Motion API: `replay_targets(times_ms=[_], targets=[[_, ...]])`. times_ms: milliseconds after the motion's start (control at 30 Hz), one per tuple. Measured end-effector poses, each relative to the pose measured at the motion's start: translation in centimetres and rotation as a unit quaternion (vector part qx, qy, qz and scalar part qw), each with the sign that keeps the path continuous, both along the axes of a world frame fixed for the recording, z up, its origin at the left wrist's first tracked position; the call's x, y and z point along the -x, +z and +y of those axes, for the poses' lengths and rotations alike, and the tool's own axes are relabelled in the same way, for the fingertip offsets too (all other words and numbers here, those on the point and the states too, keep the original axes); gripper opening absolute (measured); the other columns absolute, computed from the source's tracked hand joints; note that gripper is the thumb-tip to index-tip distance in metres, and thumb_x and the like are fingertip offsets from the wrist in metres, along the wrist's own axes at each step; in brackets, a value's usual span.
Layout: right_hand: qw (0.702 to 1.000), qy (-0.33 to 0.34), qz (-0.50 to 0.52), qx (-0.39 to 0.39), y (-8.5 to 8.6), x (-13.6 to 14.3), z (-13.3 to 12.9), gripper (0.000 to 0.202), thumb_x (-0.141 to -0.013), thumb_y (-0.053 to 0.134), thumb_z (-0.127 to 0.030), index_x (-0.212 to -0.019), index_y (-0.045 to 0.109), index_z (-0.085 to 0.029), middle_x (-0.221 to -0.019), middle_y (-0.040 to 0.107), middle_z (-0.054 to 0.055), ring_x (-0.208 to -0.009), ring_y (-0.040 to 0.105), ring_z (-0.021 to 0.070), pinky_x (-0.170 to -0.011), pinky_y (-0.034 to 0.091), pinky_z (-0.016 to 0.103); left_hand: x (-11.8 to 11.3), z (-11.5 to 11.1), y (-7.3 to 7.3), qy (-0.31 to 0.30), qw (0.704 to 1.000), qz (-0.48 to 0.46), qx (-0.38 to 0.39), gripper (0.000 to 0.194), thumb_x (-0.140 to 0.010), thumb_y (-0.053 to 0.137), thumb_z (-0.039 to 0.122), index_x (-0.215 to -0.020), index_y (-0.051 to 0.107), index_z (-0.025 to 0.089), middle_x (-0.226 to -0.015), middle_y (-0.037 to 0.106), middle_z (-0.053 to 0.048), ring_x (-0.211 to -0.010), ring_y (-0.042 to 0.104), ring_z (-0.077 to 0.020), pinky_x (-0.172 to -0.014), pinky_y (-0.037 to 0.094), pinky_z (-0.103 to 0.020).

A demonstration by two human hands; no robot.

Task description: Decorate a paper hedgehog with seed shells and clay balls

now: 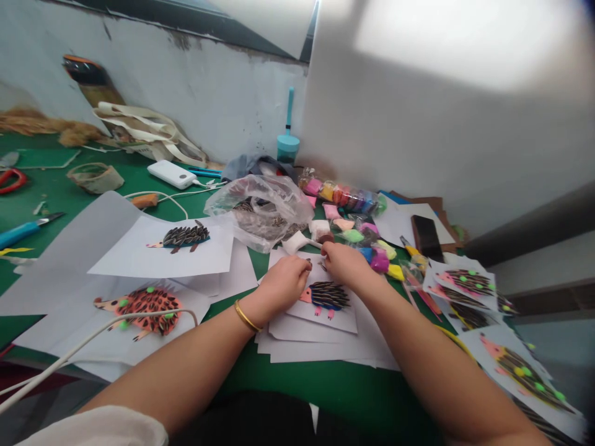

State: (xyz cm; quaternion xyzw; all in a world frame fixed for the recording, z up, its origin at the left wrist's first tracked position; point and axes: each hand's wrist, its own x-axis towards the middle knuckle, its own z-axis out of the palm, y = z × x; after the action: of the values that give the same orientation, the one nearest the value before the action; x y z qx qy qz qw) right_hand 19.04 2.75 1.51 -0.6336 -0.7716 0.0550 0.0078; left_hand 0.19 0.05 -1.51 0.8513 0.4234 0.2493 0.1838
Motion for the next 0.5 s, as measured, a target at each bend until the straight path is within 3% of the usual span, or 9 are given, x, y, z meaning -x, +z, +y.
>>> replay_targets(times_ms=[100, 200, 367, 500], targets=[[1.0, 0.004, 0.001, 0.002, 0.5, -0.5, 0.2, 0.021, -0.084, 0.059, -0.017, -0.102, 0.069, -0.019, -0.092, 0.071, 0.011, -0.08, 0.065, 0.0226, -0.066, 0.041, 0.029, 0.0, -0.1, 0.0, 0.001, 1.0, 0.004, -0.001, 0.02, -0.094, 0.047, 0.021, -0.097, 0.067, 0.019, -0.094, 0.067, -0.006, -0.092, 0.061, -0.0205, -0.086, 0.049, -0.034], [0.998, -0.006, 0.044, -0.032, 1.5, -2.1, -1.3, 0.023, -0.087, 0.053, -0.017, -0.098, 0.072, -0.021, -0.099, 0.07, 0.01, -0.088, 0.065, 0.0216, -0.072, 0.044, 0.029, 0.0, -0.1, 0.0, 0.005, 1.0, 0.003, 0.003, 0.02, -0.094, 0.047, 0.021, -0.097, 0.067, 0.019, -0.095, 0.067, -0.006, -0.094, 0.061, -0.0208, -0.086, 0.049, -0.035], [0.969, -0.046, 0.229, -0.082, 1.9, -5.1, -6.8, 0.02, -0.089, 0.052, -0.027, -0.098, 0.07, -0.024, -0.099, 0.072, 0.004, -0.093, 0.065, 0.0208, -0.081, 0.047, 0.032, 0.0, 0.0, -0.1, 0.004, 1.0, -0.001, 0.013, 0.021, -0.094, 0.048, 0.021, -0.098, 0.068, 0.019, -0.097, 0.068, -0.007, -0.097, 0.061, -0.0209, -0.09, 0.048, -0.035], [0.94, -0.105, 0.325, -0.022, 0.5, -5.6, -11.2, 0.015, -0.087, 0.058, -0.035, -0.086, 0.065, -0.022, -0.075, 0.068, 0.001, -0.069, 0.063, 0.0181, -0.064, 0.047, 0.029, 0.0, 0.1, -0.2, 0.002, 1.0, 0.002, 0.013, 0.02, -0.093, 0.048, 0.021, -0.097, 0.068, 0.019, -0.098, 0.068, -0.007, -0.097, 0.061, -0.021, -0.09, 0.049, -0.035]])
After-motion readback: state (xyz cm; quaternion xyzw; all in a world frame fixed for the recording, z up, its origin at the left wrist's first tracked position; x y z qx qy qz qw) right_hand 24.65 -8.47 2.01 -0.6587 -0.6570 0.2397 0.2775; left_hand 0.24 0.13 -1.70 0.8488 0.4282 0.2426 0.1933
